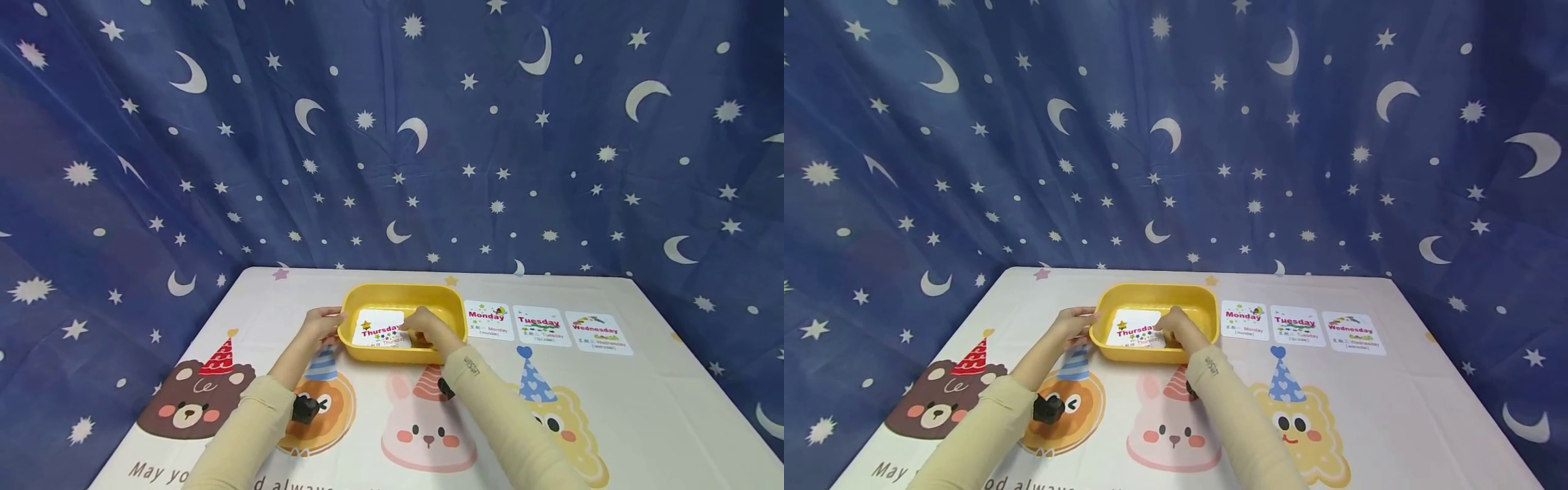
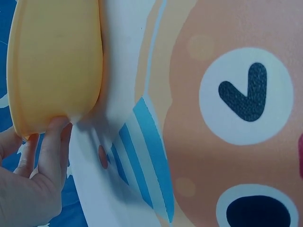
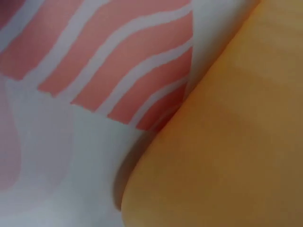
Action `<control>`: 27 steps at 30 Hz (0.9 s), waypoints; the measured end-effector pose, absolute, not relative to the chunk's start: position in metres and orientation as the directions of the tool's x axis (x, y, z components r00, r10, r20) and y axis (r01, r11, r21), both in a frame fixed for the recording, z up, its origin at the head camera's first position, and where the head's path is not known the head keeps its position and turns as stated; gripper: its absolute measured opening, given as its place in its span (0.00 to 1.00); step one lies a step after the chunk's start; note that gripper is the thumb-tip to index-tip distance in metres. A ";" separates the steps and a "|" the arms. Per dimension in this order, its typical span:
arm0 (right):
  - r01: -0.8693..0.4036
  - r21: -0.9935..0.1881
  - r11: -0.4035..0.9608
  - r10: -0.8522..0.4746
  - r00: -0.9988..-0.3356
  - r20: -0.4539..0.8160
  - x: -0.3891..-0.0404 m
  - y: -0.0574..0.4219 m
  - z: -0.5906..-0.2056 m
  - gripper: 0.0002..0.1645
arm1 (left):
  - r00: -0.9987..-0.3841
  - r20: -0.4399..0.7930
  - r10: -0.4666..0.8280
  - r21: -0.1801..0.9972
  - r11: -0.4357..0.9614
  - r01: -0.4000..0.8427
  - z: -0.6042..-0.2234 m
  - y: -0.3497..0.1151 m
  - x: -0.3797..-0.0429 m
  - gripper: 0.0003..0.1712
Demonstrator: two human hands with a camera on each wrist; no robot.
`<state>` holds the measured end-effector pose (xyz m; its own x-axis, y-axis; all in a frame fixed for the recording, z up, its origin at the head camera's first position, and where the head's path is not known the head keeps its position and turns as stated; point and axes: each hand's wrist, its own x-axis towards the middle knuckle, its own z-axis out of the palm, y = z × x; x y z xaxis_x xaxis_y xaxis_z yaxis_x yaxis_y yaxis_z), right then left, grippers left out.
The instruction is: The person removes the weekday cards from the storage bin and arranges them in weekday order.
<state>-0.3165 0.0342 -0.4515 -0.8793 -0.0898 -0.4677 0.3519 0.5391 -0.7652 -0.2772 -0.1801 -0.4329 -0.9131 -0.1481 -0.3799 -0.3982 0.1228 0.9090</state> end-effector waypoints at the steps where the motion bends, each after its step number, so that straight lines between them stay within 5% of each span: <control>1: 0.368 -0.768 0.524 -0.087 -0.874 -0.478 -0.316 0.033 -0.451 0.38 | -0.914 -0.379 -0.147 0.910 0.120 -0.397 -0.433 -0.180 -0.277 0.25; 12: 0.357 -0.742 0.568 -0.071 -0.877 -0.476 -0.393 0.030 -0.552 0.52 | -0.902 -0.396 -0.172 0.896 0.142 -0.421 -0.432 -0.180 -0.278 0.23; 18: 0.304 -0.738 0.602 -0.049 -0.909 -0.414 -0.384 0.024 -0.546 0.58 | -0.903 -0.397 -0.166 0.898 0.134 -0.419 -0.432 -0.179 -0.277 0.23; 27: 0.178 -0.659 0.731 -0.043 -0.951 -0.305 -0.419 0.023 -0.597 0.43 | -0.901 -0.402 -0.161 0.896 0.132 -0.424 -0.431 -0.179 -0.277 0.24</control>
<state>-0.4194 0.0235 -0.5970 -0.9513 -0.0433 -0.3051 0.1782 0.7307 -0.6590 -0.2769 -0.1791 -0.4313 -0.9012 -0.1611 -0.4023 -0.4236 0.1316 0.8963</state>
